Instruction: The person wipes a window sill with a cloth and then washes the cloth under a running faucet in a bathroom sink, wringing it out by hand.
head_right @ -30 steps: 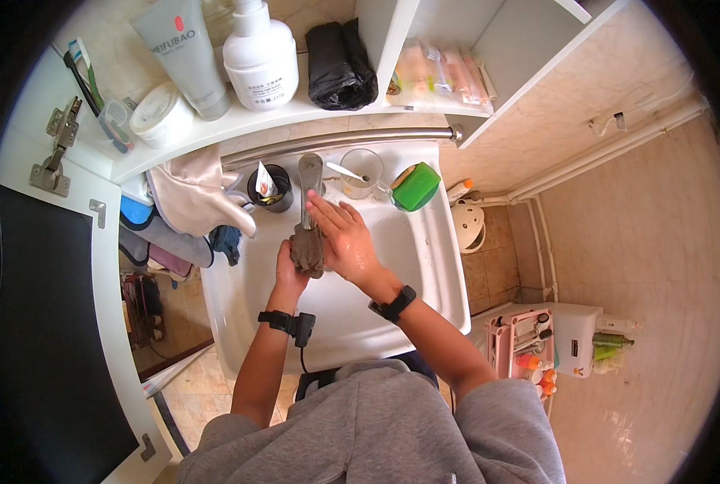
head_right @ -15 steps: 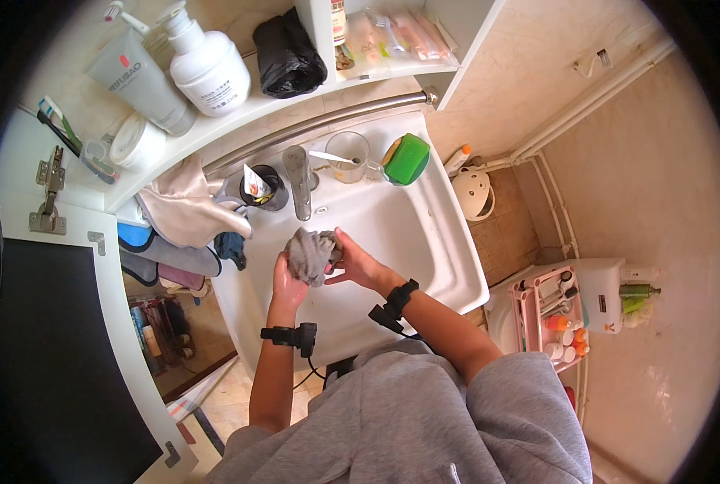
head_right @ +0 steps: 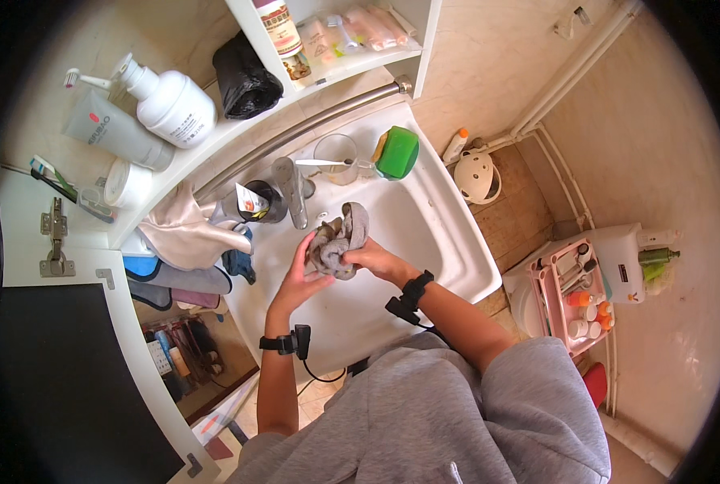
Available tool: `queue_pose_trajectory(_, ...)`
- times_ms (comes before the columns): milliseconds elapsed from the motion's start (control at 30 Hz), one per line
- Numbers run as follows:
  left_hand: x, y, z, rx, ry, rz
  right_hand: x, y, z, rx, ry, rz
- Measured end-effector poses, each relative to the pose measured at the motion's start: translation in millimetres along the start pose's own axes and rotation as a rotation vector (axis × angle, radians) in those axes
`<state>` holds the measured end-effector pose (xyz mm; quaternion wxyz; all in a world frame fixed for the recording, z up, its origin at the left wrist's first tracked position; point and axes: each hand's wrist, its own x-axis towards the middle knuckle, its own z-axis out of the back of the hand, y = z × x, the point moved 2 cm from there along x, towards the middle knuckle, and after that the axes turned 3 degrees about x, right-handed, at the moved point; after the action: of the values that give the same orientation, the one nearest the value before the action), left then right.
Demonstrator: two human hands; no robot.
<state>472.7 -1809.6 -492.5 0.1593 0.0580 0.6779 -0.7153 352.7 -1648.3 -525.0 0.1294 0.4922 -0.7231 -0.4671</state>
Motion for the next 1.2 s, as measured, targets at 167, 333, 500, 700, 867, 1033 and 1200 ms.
queue_pose_trajectory(167, 7.6, -14.8, -27.4, 0.096, -0.005, -0.265, -3.6, -1.0, 16.9, -0.129, 0.132, -0.094)
queue_pose_trajectory(333, 12.4, -11.0, -45.5, 0.161, 0.034, -0.313, -9.4, 24.1, 4.2, -0.494, 0.33, -0.119)
queue_pose_trajectory(500, 10.6, 6.0, -51.3, 0.13, -0.045, -0.398, -19.5, 36.9, 5.4, -0.602, 0.482, -0.187)
queue_pose_trajectory(700, 4.7, -25.3, -36.8, 0.08, 0.041, -0.419, -40.1, 67.1, 26.8, -0.155, 0.441, -0.351)
queue_pose_trajectory(867, -8.9, -59.3, -31.5, 0.242, 0.022, -0.441, -41.0, 68.2, 1.8, 0.205, 0.499, -0.45)
queue_pose_trajectory(1033, -8.1, -63.8, -25.5, 0.438, 0.125, -0.449, -18.2, 40.6, 1.3, 0.029, 0.404, -0.519)
queue_pose_trajectory(1200, -30.5, -62.8, -17.9, 0.746, 0.029, -0.522, -11.7, 50.4, -7.4, -0.092, 0.24, -0.495)
